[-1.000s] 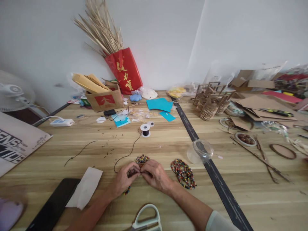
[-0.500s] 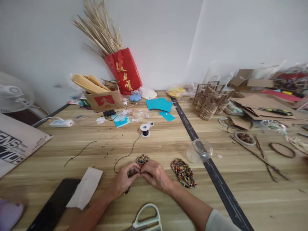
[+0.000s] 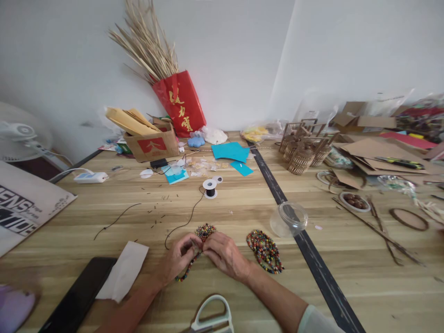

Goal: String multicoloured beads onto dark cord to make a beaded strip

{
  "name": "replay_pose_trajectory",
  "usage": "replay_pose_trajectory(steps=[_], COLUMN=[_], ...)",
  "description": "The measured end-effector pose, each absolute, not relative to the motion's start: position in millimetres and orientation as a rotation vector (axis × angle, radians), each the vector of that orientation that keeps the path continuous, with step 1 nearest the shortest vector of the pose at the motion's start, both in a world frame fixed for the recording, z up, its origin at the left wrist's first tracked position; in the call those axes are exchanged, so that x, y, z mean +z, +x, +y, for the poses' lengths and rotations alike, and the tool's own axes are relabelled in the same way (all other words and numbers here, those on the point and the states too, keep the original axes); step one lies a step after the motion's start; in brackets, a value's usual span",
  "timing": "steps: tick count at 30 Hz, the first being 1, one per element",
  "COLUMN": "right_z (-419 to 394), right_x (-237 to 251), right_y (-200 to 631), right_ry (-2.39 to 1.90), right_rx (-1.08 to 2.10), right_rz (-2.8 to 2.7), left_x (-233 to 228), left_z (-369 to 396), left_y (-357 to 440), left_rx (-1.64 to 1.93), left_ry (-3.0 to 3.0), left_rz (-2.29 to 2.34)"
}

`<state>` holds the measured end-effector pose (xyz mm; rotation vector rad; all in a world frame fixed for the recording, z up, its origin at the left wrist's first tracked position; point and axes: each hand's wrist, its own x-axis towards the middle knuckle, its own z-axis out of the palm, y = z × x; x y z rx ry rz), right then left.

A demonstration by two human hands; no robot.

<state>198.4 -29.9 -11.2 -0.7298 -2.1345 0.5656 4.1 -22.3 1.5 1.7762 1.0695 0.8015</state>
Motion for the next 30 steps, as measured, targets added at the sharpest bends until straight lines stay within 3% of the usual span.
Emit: replay_pose_trajectory(steps=[30], right_z=[-31], right_x=[-10], right_y=[198], right_ry=[-0.746], right_rx=[0.597], right_rz=[-2.082], left_x=[0], left_z=[-22], left_y=[6], left_rx=[0.822], left_ry=[1.868], left_rz=[0.974])
